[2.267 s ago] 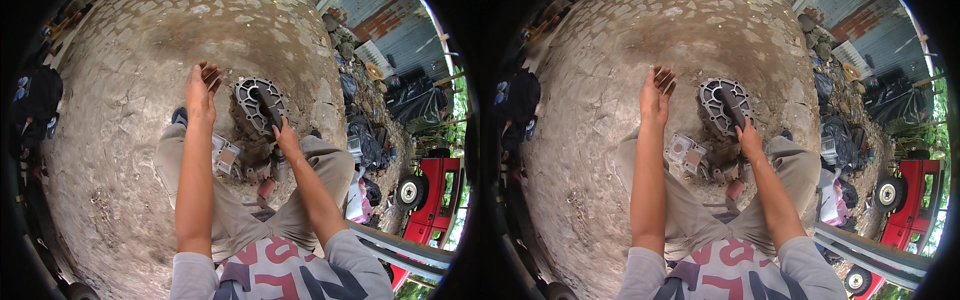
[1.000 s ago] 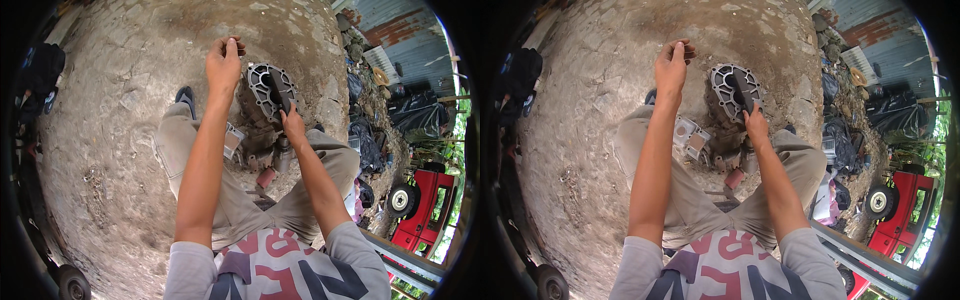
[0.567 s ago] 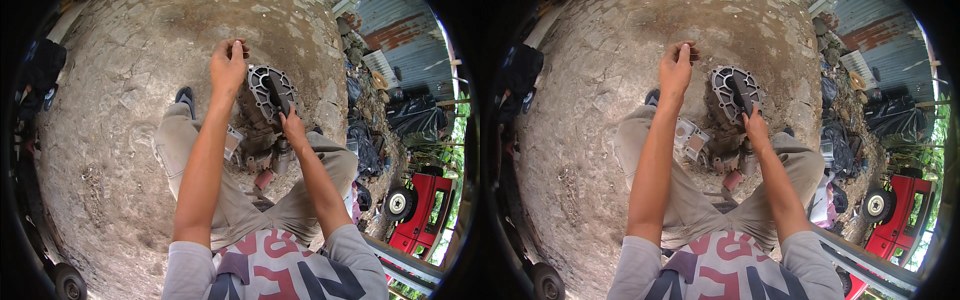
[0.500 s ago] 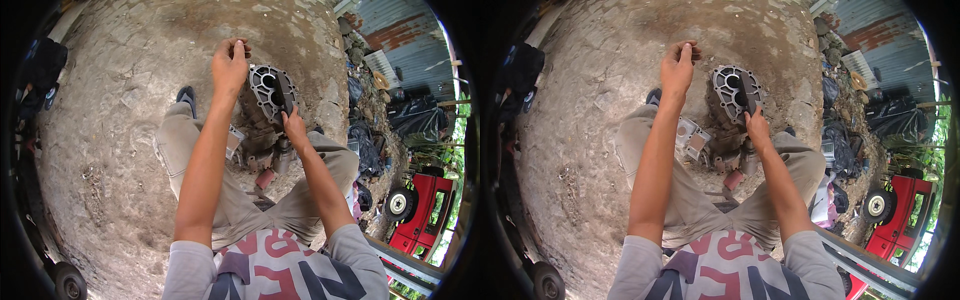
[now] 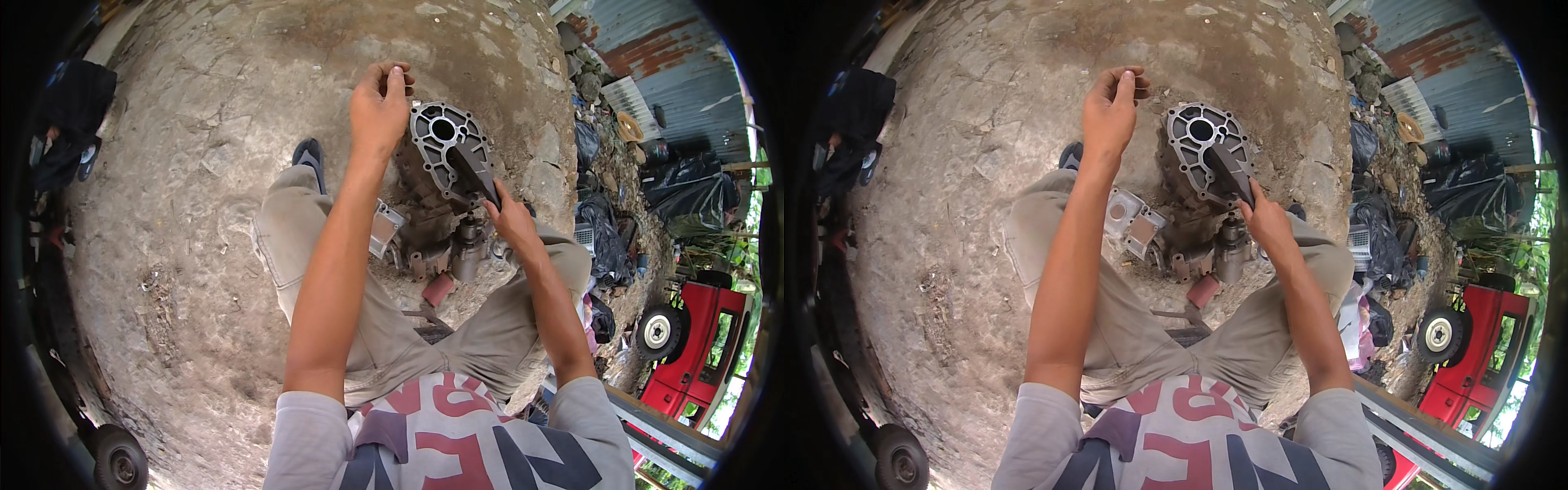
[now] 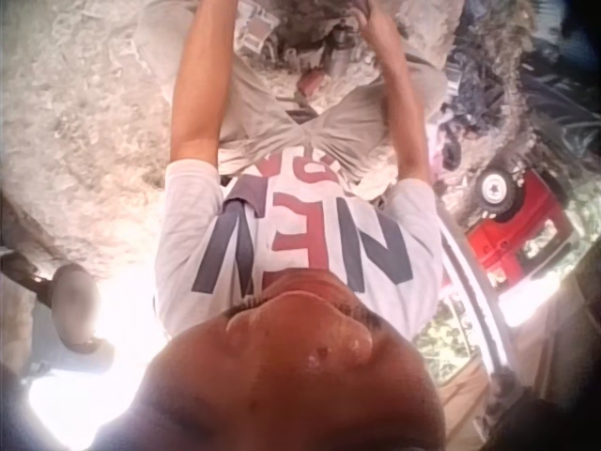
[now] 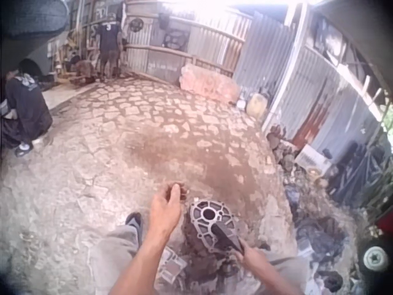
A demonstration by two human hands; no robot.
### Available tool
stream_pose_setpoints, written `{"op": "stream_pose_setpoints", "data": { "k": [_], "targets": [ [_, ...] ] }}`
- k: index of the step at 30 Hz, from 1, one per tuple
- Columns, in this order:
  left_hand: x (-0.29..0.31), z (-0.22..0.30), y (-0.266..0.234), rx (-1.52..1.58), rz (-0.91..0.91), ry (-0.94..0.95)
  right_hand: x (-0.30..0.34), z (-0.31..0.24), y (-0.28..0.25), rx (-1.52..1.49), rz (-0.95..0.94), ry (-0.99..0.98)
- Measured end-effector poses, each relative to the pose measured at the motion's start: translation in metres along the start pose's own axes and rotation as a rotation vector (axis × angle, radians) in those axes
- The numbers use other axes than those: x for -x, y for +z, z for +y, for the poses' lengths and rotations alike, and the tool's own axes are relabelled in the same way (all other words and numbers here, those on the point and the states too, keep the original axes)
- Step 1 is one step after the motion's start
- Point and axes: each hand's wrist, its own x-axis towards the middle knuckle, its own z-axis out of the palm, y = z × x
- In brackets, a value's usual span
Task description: The person scrapes the surface of a metal engine cylinder head using a flat metal tool. They repeatedly rub the tool along the edges and inner surfaces of the part while seated on the ground.
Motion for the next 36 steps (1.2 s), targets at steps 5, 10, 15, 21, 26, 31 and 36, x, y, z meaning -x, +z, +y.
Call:
{"op": "stream_pose_setpoints", "data": {
  "k": [5,10,15,21,26,31,36],
  "targets": [
    [0.003,-0.005,-0.002,-0.05,-0.032,-0.017,-0.005,0.009,0.006,-0.022,0.044,-0.047],
    [0.004,-0.007,-0.003,-0.029,-0.043,-0.045,-0.016,0.007,0.019,-0.012,0.08,-0.102],
    [0.007,-0.004,-0.001,-0.018,-0.051,-0.104,-0.016,-0.012,0.019,0.038,0.071,-0.095],
    [0.01,-0.001,0.008,-0.032,-0.076,-0.102,-0.033,0.019,0.051,-0.444,0.159,-0.109],
    [0.01,-0.001,0.008,-0.027,-0.055,-0.083,-0.027,0.014,0.05,-0.37,0.112,-0.096],
    [0.009,-0.007,0.005,-0.05,-0.078,-0.092,-0.015,-0.009,0.029,0.03,0.074,-0.086],
    [0.009,-0.009,0.008,-0.046,-0.092,-0.089,-0.018,-0.004,0.038,-0.244,0.03,0.015]
  ]
}}
